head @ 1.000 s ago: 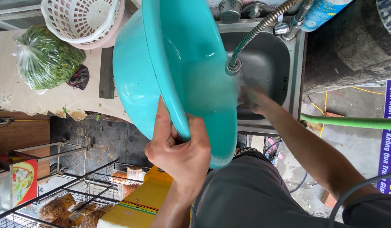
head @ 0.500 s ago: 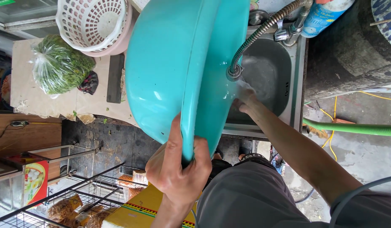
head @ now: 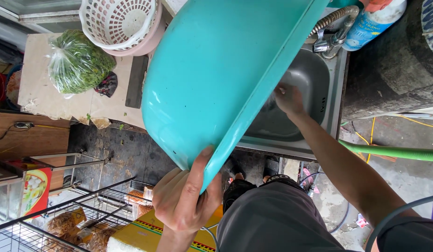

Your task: Bagging fresh herbs, hydrating shredded vegetables, and cleaning basins in a bakery production area.

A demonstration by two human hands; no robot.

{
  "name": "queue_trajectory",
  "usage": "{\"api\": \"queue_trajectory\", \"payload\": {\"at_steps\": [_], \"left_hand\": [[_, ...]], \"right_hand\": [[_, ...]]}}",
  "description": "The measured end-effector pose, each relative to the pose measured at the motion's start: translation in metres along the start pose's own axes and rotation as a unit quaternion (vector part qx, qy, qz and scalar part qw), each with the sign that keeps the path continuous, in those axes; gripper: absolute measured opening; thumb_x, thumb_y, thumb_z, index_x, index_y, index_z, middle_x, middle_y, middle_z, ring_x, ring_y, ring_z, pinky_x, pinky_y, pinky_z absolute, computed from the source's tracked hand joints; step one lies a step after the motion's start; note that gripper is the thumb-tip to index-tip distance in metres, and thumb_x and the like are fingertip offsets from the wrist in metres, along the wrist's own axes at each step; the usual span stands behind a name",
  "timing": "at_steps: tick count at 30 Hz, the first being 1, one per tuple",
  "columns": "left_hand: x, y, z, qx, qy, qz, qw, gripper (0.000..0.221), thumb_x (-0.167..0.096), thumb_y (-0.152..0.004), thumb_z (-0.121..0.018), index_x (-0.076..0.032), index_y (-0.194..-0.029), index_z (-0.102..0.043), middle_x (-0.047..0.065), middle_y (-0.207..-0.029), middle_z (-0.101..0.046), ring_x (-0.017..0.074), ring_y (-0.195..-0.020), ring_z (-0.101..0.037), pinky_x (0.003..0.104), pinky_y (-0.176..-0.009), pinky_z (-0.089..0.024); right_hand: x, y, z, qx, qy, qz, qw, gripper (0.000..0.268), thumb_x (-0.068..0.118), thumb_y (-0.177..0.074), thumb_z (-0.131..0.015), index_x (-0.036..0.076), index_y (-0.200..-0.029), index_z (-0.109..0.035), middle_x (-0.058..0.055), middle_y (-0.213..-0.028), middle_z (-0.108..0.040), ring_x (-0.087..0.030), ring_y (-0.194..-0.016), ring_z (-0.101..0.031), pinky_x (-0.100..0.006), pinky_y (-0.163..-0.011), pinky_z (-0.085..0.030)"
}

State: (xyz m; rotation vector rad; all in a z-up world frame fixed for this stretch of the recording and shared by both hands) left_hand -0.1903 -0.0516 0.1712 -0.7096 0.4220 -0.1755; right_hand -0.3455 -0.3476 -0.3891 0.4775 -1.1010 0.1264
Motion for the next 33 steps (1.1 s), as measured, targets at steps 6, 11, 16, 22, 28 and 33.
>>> {"api": "queue_trajectory", "payload": {"at_steps": [6, 11, 16, 22, 28, 33], "left_hand": [[0.011, 0.008, 0.007, -0.007, -0.035, 0.028, 0.999, 0.036, 0.006, -0.088, -0.077, 0.011, -0.123, -0.066, 0.001, -0.066, -0.067, 0.0097, -0.051, -0.06, 0.03, -0.051, -0.048], [0.02, 0.015, 0.019, -0.053, -0.085, 0.063, 0.993, 0.04, 0.004, -0.087, -0.075, 0.01, -0.126, -0.066, 0.007, -0.072, -0.069, 0.0163, -0.056, -0.064, 0.033, -0.057, -0.052], [0.024, 0.026, 0.027, -0.081, -0.101, 0.084, 0.988, 0.042, 0.001, -0.092, -0.073, 0.009, -0.132, -0.063, 0.014, -0.088, -0.074, 0.0197, -0.066, -0.071, 0.031, -0.061, -0.056], [0.03, 0.037, 0.038, -0.115, -0.118, 0.119, 0.979, 0.039, 0.003, -0.088, -0.074, 0.009, -0.126, -0.066, 0.012, -0.079, -0.073, 0.0179, -0.059, -0.067, 0.034, -0.059, -0.053], [0.031, 0.046, 0.05, -0.116, -0.117, 0.086, 0.983, 0.043, 0.002, -0.084, -0.075, 0.005, -0.126, -0.066, 0.006, -0.072, -0.066, 0.0135, -0.052, -0.058, 0.032, -0.053, -0.047], [0.033, 0.058, 0.061, -0.152, -0.115, 0.089, 0.978, 0.044, 0.002, -0.086, -0.077, 0.0, -0.129, -0.067, -0.002, -0.06, -0.053, 0.0108, -0.047, -0.048, 0.031, -0.05, -0.037]], "right_hand": [[0.225, 0.066, 0.129, -0.274, 0.16, 0.202, 0.927, 0.02, 0.011, -0.102, -0.068, 0.01, -0.121, -0.071, -0.014, -0.131, -0.067, -0.029, -0.086, -0.074, -0.043, -0.077, -0.058], [0.221, -0.008, 0.139, -0.215, 0.427, 0.186, 0.858, 0.033, 0.018, -0.101, -0.068, 0.0, -0.127, -0.066, -0.02, -0.133, -0.064, -0.041, -0.09, -0.071, -0.053, -0.072, -0.056], [0.202, -0.03, 0.139, -0.106, 0.532, 0.015, 0.84, 0.034, 0.025, -0.096, -0.07, 0.002, -0.121, -0.071, -0.023, -0.121, -0.07, -0.041, -0.102, -0.072, -0.049, -0.085, -0.059], [0.219, 0.025, 0.146, -0.186, 0.473, 0.157, 0.847, 0.036, 0.023, -0.102, -0.068, 0.007, -0.134, -0.064, -0.019, -0.138, -0.061, -0.042, -0.099, -0.071, -0.054, -0.081, -0.057], [0.245, 0.078, 0.14, -0.219, 0.444, 0.232, 0.837, 0.062, 0.029, -0.099, -0.069, 0.007, -0.154, -0.052, -0.019, -0.161, -0.049, -0.044, -0.104, -0.069, -0.054, -0.077, -0.057], [0.189, 0.07, 0.116, -0.157, 0.453, 0.146, 0.865, 0.028, 0.038, -0.115, -0.063, 0.014, -0.126, -0.07, -0.021, -0.136, -0.064, -0.042, -0.105, -0.07, -0.055, -0.09, -0.057]]}}
Point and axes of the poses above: each hand's wrist, its own y-axis away from the middle knuckle, its own z-axis out of the back of the hand, x = y × z, the point moved 9 cm from there along -y, towards the middle knuckle
